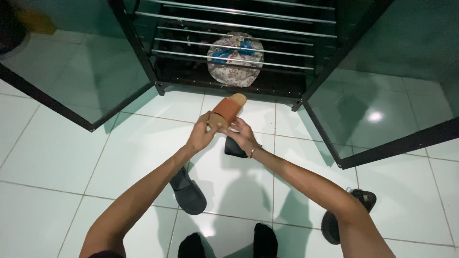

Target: Cleaning a brown sandal with a cloth and placing it back in the shoe rack

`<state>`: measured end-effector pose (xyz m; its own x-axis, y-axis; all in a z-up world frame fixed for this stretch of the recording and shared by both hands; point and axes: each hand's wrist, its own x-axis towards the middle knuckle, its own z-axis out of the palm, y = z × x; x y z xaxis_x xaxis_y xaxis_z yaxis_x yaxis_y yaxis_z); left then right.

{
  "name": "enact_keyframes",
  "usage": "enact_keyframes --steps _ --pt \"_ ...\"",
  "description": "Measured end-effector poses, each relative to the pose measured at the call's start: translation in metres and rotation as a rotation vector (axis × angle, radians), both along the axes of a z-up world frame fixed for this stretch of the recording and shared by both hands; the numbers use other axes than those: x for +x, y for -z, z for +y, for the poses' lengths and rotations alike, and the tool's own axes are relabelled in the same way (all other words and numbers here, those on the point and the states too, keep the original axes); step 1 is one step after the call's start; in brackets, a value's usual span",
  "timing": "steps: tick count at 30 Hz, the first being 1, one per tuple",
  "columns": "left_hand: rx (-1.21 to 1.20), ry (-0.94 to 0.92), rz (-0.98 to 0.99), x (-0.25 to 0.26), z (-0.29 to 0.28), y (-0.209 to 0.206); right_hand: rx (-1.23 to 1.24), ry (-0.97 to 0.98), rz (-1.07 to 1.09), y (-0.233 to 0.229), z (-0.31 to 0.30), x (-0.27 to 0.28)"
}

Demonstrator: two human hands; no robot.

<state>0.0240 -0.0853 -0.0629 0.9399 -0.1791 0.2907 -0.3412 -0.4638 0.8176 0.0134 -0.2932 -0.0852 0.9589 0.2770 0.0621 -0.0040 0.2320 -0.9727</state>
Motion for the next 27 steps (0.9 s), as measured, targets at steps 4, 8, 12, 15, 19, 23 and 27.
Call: enact_keyframes --steps 4,8,12,15,19,23,27 --pt "-0.004 0.053 0.147 -0.017 -0.001 -0.05 -0.205 0.062 -0.071 -0.032 -0.003 -0.001" --pt "-0.191 0.168 0.193 -0.025 0.002 -0.062 -0.286 0.032 -0.078 -0.074 -0.002 -0.003" --pt "-0.389 0.2 0.117 -0.031 0.004 -0.073 -0.264 0.037 -0.167 -0.085 -0.001 -0.001" --pt "-0.291 0.105 0.083 -0.039 0.003 -0.11 -0.521 0.138 -0.229 -0.121 0.001 -0.004" --pt "-0.3 0.122 0.017 -0.031 0.006 -0.135 -0.485 0.143 -0.349 -0.154 0.003 0.003" --pt "-0.367 0.156 -0.127 -0.024 0.0 -0.182 -0.306 0.14 -0.455 -0.187 0.0 0.018" --pt "-0.32 0.062 -0.177 -0.014 -0.007 -0.24 -0.102 0.103 -0.544 -0.238 -0.004 0.035"
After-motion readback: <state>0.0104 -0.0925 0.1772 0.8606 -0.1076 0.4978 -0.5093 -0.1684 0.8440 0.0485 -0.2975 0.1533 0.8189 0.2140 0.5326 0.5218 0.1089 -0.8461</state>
